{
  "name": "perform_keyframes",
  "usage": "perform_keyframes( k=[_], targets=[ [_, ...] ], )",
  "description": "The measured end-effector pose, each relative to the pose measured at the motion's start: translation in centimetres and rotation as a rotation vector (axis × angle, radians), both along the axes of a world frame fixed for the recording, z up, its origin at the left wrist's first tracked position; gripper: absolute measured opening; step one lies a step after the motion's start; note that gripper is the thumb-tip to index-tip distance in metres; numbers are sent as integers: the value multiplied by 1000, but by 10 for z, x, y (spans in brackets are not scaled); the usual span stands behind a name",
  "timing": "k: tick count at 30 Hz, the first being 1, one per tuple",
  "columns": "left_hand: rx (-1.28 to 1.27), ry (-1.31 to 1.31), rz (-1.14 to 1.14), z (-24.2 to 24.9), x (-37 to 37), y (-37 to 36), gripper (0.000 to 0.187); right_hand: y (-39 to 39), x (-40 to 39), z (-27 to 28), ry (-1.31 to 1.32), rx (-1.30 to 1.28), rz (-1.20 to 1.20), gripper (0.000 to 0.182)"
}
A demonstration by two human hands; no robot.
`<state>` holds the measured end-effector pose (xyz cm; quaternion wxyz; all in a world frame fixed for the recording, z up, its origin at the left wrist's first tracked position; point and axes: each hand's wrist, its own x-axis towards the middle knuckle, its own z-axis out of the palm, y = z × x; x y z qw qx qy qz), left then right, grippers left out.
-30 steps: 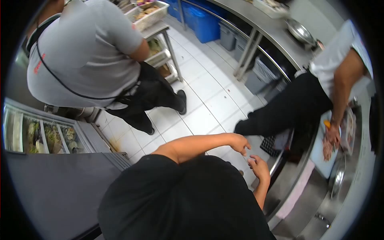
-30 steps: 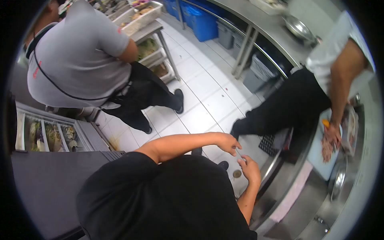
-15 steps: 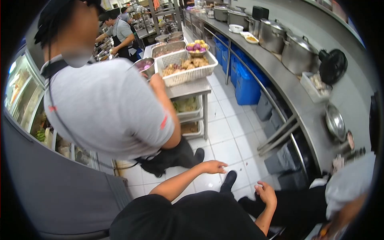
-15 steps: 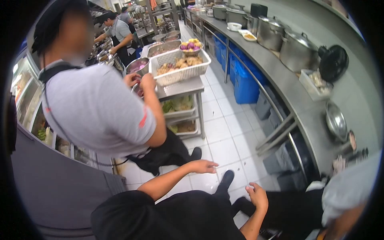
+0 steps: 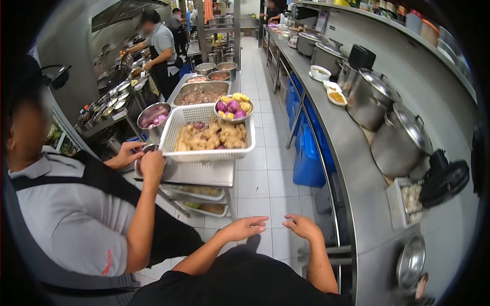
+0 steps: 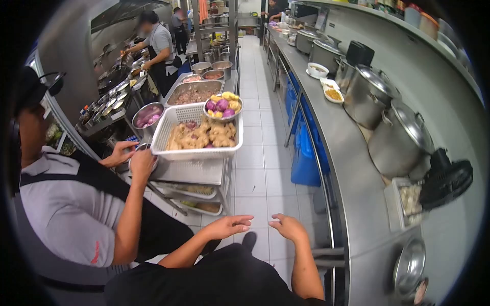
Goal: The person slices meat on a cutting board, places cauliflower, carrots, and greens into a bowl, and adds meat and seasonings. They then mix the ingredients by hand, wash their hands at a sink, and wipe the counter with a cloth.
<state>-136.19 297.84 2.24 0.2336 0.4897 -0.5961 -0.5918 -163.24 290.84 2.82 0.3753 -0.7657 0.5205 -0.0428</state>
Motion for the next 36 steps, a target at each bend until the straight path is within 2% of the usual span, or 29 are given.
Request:
perform_keyframes(
  k=[5, 7, 10, 13, 16, 19, 20, 22, 25, 27, 28, 29, 31, 32, 36],
  targets=[
    [-44, 79, 70, 22, -7, -103, 52, -157, 27, -20, 76, 25, 128, 55],
    [-45, 76, 117, 40, -10, -148, 53, -191, 20, -19, 156, 117, 128, 55],
    [-199, 92, 156, 65, -13, -210, 54, -254, 7, -22, 188, 145, 103, 56],
    [-152, 98, 185, 95, -15, -258, 52, -323, 4, -35, 185, 177, 138, 56],
    [-225, 109, 260, 86, -17, -306, 51, -396, 10, -39, 145, 187, 178, 56],
    [-104, 223, 354, 82, -22, -360, 51, -474, 29, -35, 115, 183, 234, 50],
    [-56, 167, 385, 97, -24, -379, 52, -499, 33, -34, 111, 174, 248, 46],
    [-134, 148, 422, 102, -24, -416, 53, -548, 53, -36, 83, 156, 280, 38],
    [-185, 156, 581, 106, -16, -465, 57, -628, 97, -45, 13, 64, 672, 29],
    [-227, 137, 751, 103, -12, -492, 58, -665, 140, -68, 36, -156, 980, 34],
    [-229, 107, 796, 105, -5, -508, 58, -680, 162, -62, 52, -273, 1133, 37],
    [-231, 136, 819, 104, 2, -525, 58, -693, 179, -55, 112, -134, 1006, 40],
    [-242, 181, 860, 98, 22, -555, 58, -708, 212, 5, 212, 129, 741, 46],
    [-170, 265, 883, 96, 32, -573, 56, -729, 226, -17, 110, -28, 760, 54],
    [-205, 242, 867, 87, 80, -654, 53, -823, 280, -54, 126, -48, 876, 50]
  ],
)
